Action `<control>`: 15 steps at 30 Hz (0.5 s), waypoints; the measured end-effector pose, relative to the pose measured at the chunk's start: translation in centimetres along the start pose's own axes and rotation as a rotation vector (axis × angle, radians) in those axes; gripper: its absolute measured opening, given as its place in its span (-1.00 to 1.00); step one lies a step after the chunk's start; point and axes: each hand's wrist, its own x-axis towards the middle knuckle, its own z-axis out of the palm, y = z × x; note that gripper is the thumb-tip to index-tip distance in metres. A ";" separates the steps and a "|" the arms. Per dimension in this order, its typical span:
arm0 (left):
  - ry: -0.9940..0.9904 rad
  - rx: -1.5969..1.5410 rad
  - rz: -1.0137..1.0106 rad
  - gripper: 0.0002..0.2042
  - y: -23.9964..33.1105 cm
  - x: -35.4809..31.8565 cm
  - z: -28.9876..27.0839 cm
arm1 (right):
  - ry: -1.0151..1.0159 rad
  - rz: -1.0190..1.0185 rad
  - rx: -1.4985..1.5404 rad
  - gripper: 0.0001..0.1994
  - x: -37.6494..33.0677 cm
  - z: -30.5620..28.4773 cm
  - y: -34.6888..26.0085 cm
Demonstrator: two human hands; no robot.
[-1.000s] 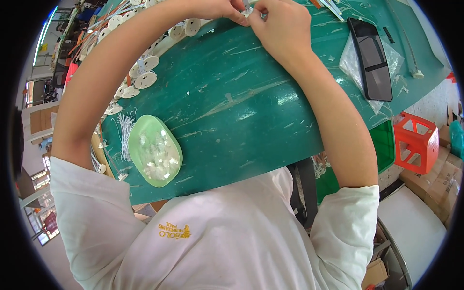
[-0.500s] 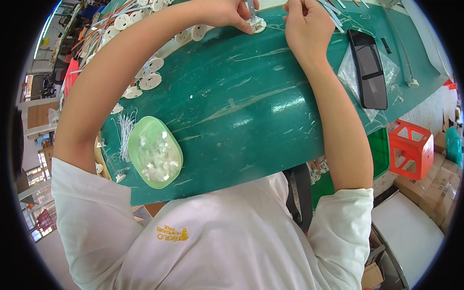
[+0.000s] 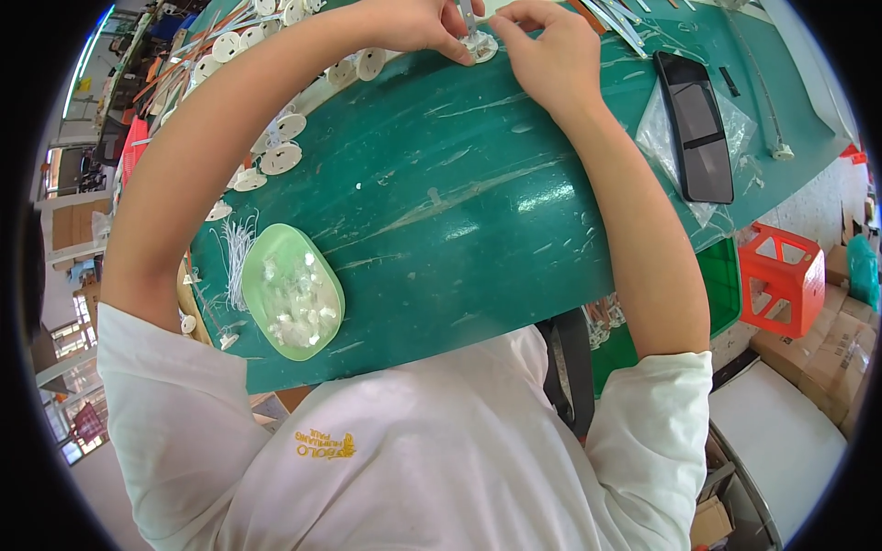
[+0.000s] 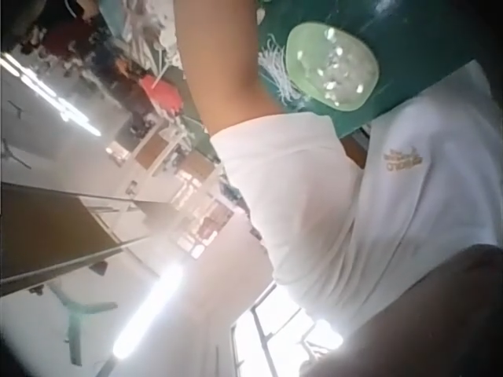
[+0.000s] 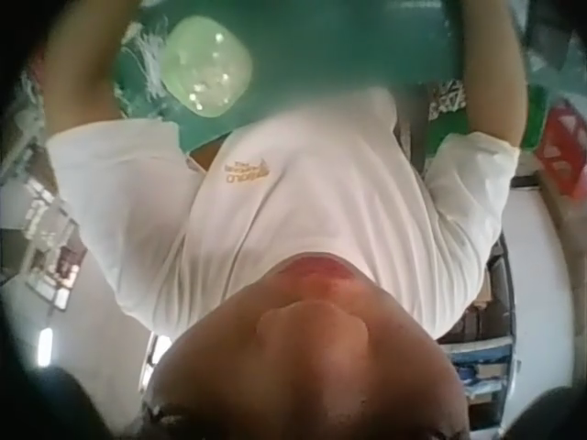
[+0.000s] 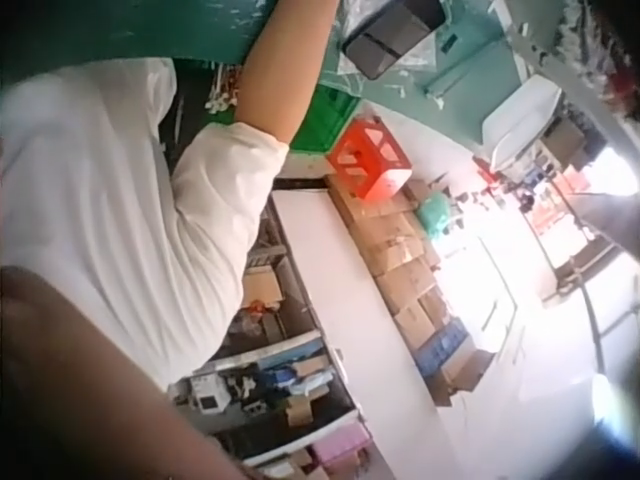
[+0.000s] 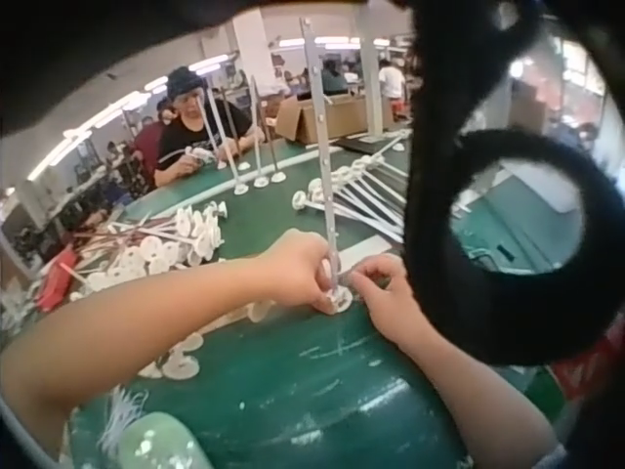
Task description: Assembling LED components by gluing strips to bases and attaching wires and clips.
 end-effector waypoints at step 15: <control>0.269 0.133 0.377 -0.71 0.0 -1.5 0.5 | -0.105 -0.188 -0.177 -0.70 -1.0 0.0 -1.5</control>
